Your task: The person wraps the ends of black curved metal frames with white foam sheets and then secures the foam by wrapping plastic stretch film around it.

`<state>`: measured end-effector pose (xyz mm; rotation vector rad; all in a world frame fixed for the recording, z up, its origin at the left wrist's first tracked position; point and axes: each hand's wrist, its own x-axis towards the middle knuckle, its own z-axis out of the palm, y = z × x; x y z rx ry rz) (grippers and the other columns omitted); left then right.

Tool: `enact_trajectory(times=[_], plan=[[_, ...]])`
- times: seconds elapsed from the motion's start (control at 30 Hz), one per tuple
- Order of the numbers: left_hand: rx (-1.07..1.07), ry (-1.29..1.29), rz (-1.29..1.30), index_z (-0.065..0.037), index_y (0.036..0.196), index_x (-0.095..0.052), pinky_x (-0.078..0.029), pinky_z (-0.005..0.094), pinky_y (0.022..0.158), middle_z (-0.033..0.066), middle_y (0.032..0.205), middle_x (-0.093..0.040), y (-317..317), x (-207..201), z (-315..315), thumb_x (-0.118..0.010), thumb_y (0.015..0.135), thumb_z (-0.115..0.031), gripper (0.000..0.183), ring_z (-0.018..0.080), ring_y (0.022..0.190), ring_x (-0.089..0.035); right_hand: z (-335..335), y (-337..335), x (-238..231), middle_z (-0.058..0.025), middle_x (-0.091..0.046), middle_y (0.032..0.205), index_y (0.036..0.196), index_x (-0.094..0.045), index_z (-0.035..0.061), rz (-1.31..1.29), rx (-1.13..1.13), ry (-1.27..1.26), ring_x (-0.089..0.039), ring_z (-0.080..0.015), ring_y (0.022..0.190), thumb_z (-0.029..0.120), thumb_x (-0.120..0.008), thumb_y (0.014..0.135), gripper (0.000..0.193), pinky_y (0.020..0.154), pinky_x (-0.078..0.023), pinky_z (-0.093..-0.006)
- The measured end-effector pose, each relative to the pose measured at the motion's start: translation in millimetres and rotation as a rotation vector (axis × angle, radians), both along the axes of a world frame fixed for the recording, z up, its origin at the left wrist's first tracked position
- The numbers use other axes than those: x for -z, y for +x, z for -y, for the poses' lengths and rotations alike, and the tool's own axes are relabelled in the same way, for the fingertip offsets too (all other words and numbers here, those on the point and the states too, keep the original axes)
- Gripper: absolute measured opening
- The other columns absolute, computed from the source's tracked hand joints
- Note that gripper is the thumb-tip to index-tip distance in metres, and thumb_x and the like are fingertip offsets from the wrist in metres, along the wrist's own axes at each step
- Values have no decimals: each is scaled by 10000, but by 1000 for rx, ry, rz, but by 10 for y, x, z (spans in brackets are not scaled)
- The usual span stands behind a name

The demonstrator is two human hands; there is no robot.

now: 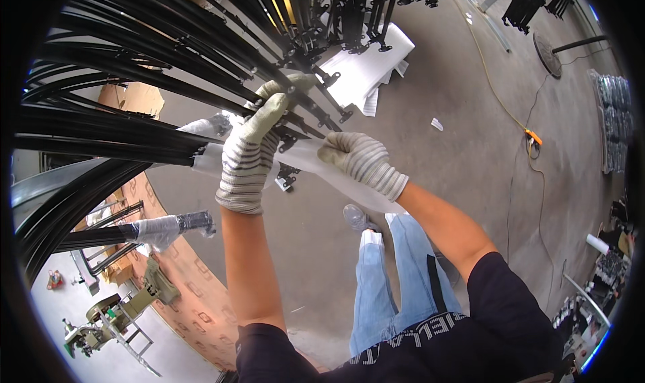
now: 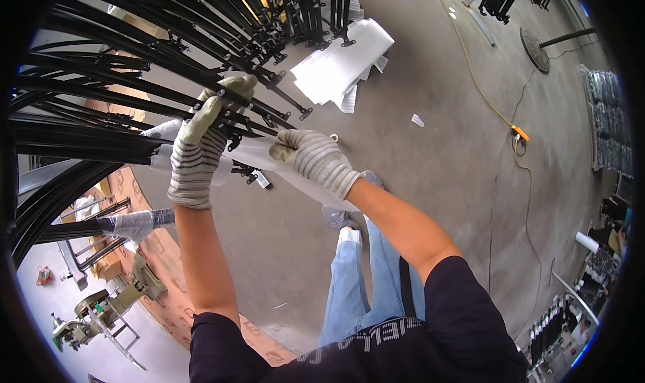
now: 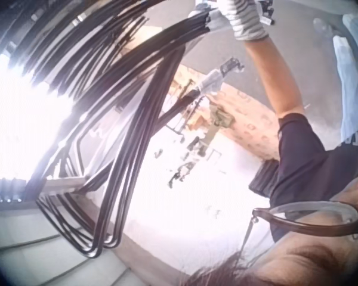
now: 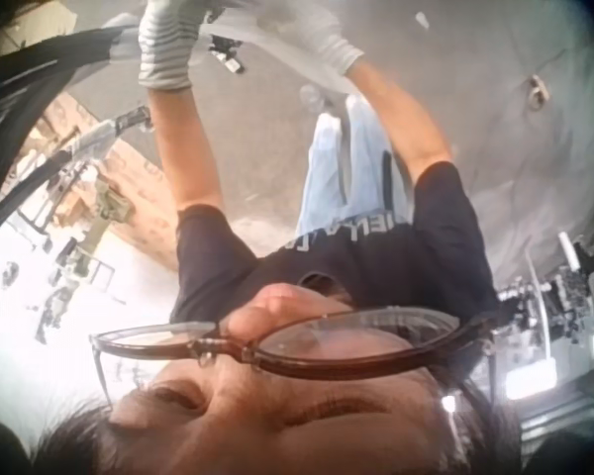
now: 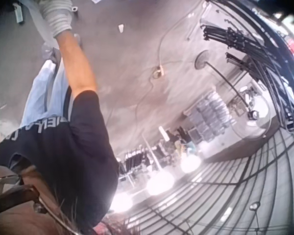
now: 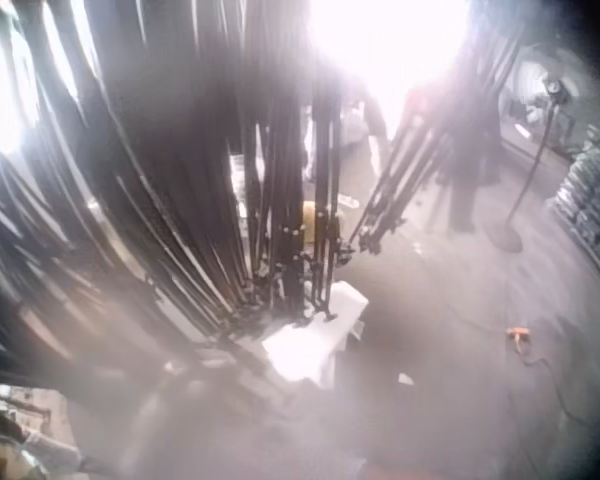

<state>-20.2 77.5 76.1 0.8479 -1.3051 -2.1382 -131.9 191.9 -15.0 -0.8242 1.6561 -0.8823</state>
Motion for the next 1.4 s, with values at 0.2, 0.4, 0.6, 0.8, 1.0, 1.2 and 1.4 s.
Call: enact_trajectory(times=[0.2,0.4,0.6,0.8,1.0,1.2,1.4], plan=[[50,-44,-195,79,1159,-451,-421,356,894,232,1146,-508,-73,-68,-118,-538,809,-256,492,319,1103,-481,-109,-96,-81,-49,-616,665,851,-648,35,63,108,12,-550,-101,589,229,-632,753,218,572,-443,-252],[180,-45,-185,78,1195,-418,-344,379,972,235,1195,-470,-84,-61,-133,-539,797,-249,529,311,1129,-460,-270,-285,-343,-37,-578,657,753,-642,36,-444,78,-291,-533,-148,637,209,-684,717,182,602,-439,-255],[153,-26,-203,77,1191,-425,-347,380,970,239,1194,-465,-2,-103,-220,-555,752,-203,537,311,1135,-453,-238,-376,-321,-22,-528,778,710,-609,-6,-202,191,-360,-504,-103,756,119,-730,670,178,657,-425,-229],[156,42,-116,85,1142,-468,-432,348,867,222,1069,-547,56,-156,-225,-562,764,-228,500,285,1003,-543,-118,-513,-283,12,-586,730,761,-630,12,299,117,-231,-515,-49,687,49,-687,708,86,644,-430,-201],[109,80,-25,88,1062,-511,-478,327,769,189,941,-594,35,-307,-292,-546,755,-124,375,245,789,-610,125,-595,-540,-2,-609,738,837,-624,15,211,70,-363,-538,-59,698,104,-646,768,115,665,-459,-217],[-167,-36,-68,58,1128,-464,-456,330,856,170,1055,-550,105,-563,-360,-559,745,-29,404,216,938,-565,274,-394,-543,0,-584,671,768,-584,28,412,4,-432,-515,-62,633,191,-621,804,171,594,-443,-219],[-563,-571,237,-27,1319,-248,-319,339,1002,162,1283,-386,109,-252,-924,-561,785,4,619,227,1161,-416,287,-243,-391,30,-566,679,772,-585,44,883,-12,-458,-504,-44,637,165,-640,801,135,591,-437,-208]])
